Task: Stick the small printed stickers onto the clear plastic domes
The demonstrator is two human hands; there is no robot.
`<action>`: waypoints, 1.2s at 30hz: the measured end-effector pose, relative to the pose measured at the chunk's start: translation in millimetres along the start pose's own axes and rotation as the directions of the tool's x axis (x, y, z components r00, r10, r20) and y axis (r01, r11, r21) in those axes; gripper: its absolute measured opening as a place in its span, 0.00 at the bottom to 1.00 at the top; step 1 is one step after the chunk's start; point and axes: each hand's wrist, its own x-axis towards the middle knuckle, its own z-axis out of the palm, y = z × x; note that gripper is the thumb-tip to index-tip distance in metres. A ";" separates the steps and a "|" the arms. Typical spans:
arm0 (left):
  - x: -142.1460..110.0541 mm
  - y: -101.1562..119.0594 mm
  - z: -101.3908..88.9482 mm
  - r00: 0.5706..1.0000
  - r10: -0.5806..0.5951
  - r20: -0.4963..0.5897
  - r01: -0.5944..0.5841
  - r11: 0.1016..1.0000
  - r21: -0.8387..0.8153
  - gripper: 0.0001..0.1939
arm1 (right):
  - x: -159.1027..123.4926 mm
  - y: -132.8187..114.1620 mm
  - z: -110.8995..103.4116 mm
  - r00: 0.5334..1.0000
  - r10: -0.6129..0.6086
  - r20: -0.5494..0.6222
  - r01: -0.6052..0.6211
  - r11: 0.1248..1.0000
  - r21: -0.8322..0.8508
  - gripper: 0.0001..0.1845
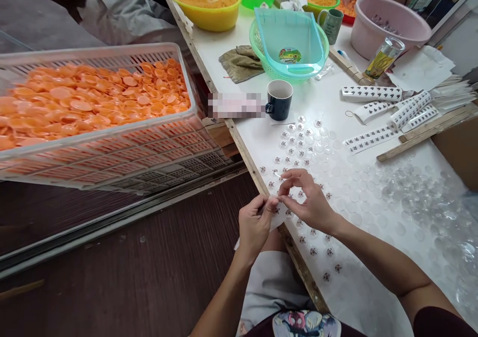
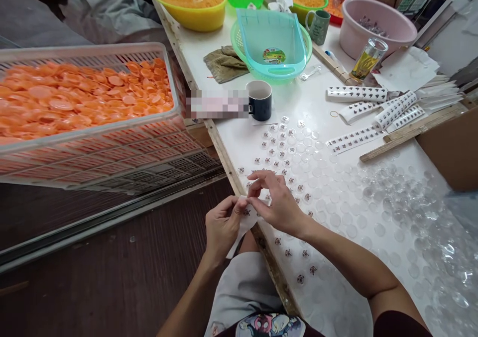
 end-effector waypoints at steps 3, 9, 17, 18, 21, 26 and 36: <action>0.2 1.7 -1.3 1.000 0.005 0.029 -0.005 1.000 0.012 0.19 | 16.2 4.7 -18.5 0.994 0.015 -0.110 -0.011 0.999 0.034 0.19; -1.2 -0.9 -2.7 0.999 -0.033 -0.012 0.033 0.999 0.016 0.16 | 88.6 57.6 -87.5 0.918 0.186 -0.349 -0.237 0.965 -0.109 0.23; 0.8 -5.2 -6.9 0.999 -0.050 -0.018 0.050 0.998 0.023 0.16 | 114.0 106.9 -89.3 0.892 0.336 -0.304 -0.406 0.890 -0.207 0.23; 1.3 -5.6 -6.8 0.999 -0.051 -0.017 0.052 0.998 0.026 0.16 | 113.7 108.1 -86.1 0.898 0.331 -0.289 -0.405 0.879 -0.251 0.23; 1.9 -6.3 -6.3 0.999 -0.049 -0.011 0.049 0.998 0.029 0.16 | 114.3 110.6 -79.1 0.934 0.248 -0.257 -0.342 0.828 -0.444 0.23; 1.3 -7.7 -7.7 1.000 -0.028 -0.011 0.029 0.999 0.029 0.16 | 119.2 115.8 -91.4 0.939 0.049 -0.339 -0.257 0.755 -0.603 0.17; 2.6 -6.4 -6.8 0.999 -0.042 -0.009 0.042 0.999 0.027 0.16 | 123.9 130.6 -125.2 0.855 0.399 -0.332 -0.492 0.826 -0.274 0.02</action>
